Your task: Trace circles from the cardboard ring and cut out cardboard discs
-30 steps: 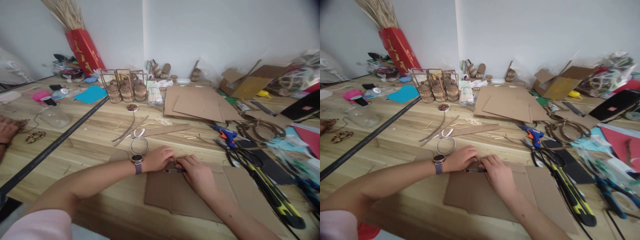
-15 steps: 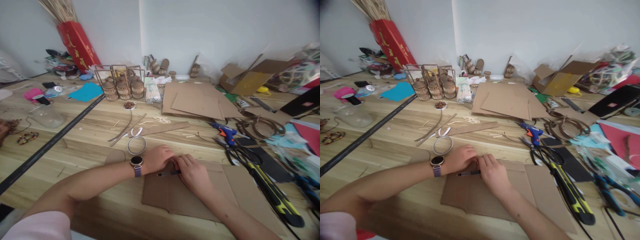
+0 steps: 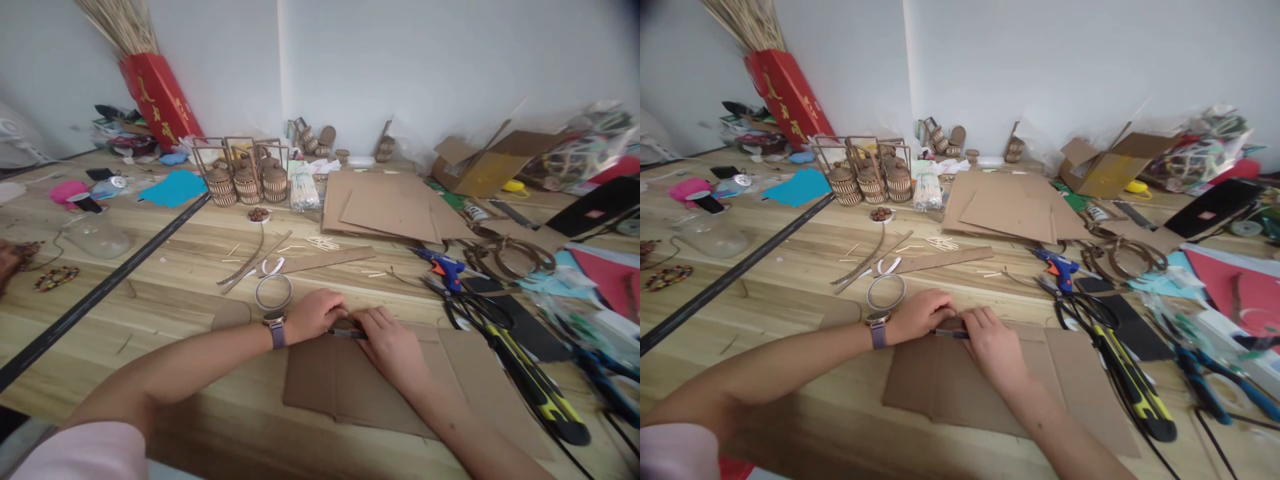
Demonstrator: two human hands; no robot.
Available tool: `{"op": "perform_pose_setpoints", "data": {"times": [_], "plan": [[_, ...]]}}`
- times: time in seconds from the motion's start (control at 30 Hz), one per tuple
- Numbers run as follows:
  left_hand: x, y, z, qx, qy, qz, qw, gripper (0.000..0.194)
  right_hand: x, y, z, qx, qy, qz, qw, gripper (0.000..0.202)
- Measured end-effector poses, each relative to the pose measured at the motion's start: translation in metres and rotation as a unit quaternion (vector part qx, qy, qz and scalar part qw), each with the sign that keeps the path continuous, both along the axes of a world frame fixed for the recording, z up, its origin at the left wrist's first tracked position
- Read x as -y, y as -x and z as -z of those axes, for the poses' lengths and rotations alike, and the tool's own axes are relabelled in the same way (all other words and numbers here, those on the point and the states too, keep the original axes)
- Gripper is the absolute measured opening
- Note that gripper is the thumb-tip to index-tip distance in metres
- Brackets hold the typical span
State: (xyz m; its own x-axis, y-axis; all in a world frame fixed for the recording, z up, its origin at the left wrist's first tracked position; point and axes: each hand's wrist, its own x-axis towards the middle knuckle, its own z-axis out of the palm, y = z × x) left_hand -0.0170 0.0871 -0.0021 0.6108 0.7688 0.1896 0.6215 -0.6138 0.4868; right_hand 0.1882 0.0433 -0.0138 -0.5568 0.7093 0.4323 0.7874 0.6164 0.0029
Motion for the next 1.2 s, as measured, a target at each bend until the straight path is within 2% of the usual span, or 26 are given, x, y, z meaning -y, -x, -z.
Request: {"op": "perform_pose_setpoints", "data": {"times": [0.1,0.23,0.3,0.4,0.53,0.7,0.9,1.03,1.2], "plan": [[0.0,0.0,-0.001,0.003,-0.007,0.001,1.0,0.018,0.002,-0.021,-0.004,0.005,0.015,-0.005,1.0,0.016],[-0.001,0.001,0.0,-0.005,-0.032,0.03,0.999,0.014,-0.003,-0.039,-0.001,0.013,0.03,-0.008,0.999,0.016],[-0.003,0.002,0.001,-0.018,-0.052,0.06,0.997,0.01,-0.007,-0.04,0.002,0.018,0.035,-0.01,0.999,0.018],[-0.006,0.003,0.004,-0.049,-0.089,0.113,0.988,0.013,-0.011,-0.039,0.005,0.027,0.039,-0.018,0.999,0.021],[-0.009,0.0,0.008,-0.093,-0.141,0.158,0.973,0.013,-0.013,-0.037,0.003,0.041,0.039,-0.031,0.998,0.022],[-0.005,-0.007,0.006,-0.142,-0.202,0.174,0.953,0.023,-0.013,-0.034,-0.005,0.049,0.032,-0.047,0.997,0.014],[0.001,-0.013,0.002,-0.177,-0.239,0.178,0.938,0.022,-0.011,-0.029,-0.007,0.062,0.004,-0.062,0.996,0.003],[0.002,-0.014,0.002,-0.185,-0.241,0.171,0.937,0.023,-0.009,-0.025,-0.005,0.081,-0.026,-0.068,0.994,0.017],[0.001,-0.015,0.006,-0.185,-0.231,0.156,0.942,0.025,-0.005,-0.016,-0.008,0.126,-0.053,-0.07,0.988,0.02]]}}
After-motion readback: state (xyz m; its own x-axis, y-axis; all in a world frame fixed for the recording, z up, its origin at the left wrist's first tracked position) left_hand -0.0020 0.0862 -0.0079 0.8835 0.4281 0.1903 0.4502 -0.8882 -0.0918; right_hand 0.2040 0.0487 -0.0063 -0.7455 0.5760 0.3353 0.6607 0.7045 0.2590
